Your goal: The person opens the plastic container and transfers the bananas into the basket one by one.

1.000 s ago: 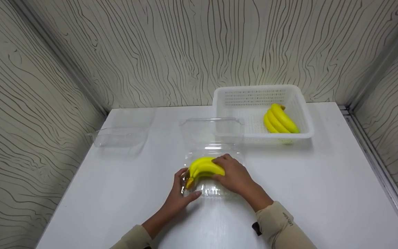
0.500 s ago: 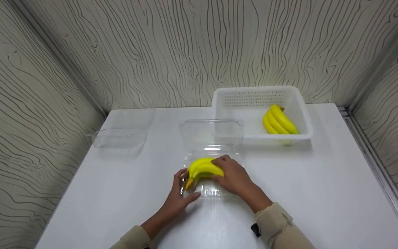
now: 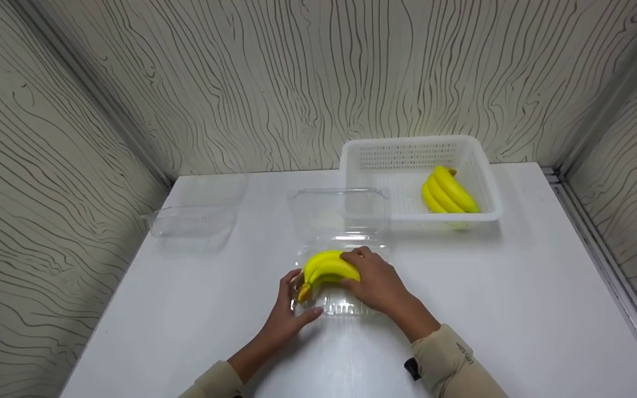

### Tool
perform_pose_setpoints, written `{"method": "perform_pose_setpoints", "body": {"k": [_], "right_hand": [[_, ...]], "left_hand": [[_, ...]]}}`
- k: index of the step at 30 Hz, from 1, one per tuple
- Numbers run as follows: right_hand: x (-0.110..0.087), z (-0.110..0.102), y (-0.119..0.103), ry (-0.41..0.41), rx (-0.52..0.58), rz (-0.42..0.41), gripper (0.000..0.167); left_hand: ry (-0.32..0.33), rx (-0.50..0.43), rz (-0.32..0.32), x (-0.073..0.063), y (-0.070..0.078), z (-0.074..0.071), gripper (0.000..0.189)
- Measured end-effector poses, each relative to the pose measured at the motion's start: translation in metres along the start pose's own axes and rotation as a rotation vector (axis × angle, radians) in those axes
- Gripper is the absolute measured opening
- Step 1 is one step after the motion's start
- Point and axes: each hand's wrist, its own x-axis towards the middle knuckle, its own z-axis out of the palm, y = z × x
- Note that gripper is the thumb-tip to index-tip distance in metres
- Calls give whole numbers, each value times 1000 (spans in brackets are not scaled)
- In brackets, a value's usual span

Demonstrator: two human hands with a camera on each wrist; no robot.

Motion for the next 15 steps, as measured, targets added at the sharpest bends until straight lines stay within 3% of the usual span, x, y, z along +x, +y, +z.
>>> {"method": "perform_pose_setpoints", "body": {"k": [15], "right_hand": [[-5, -34, -15, 136, -9, -36, 51]], "left_hand": [[-7, 7, 29, -1, -2, -2, 98]]}}
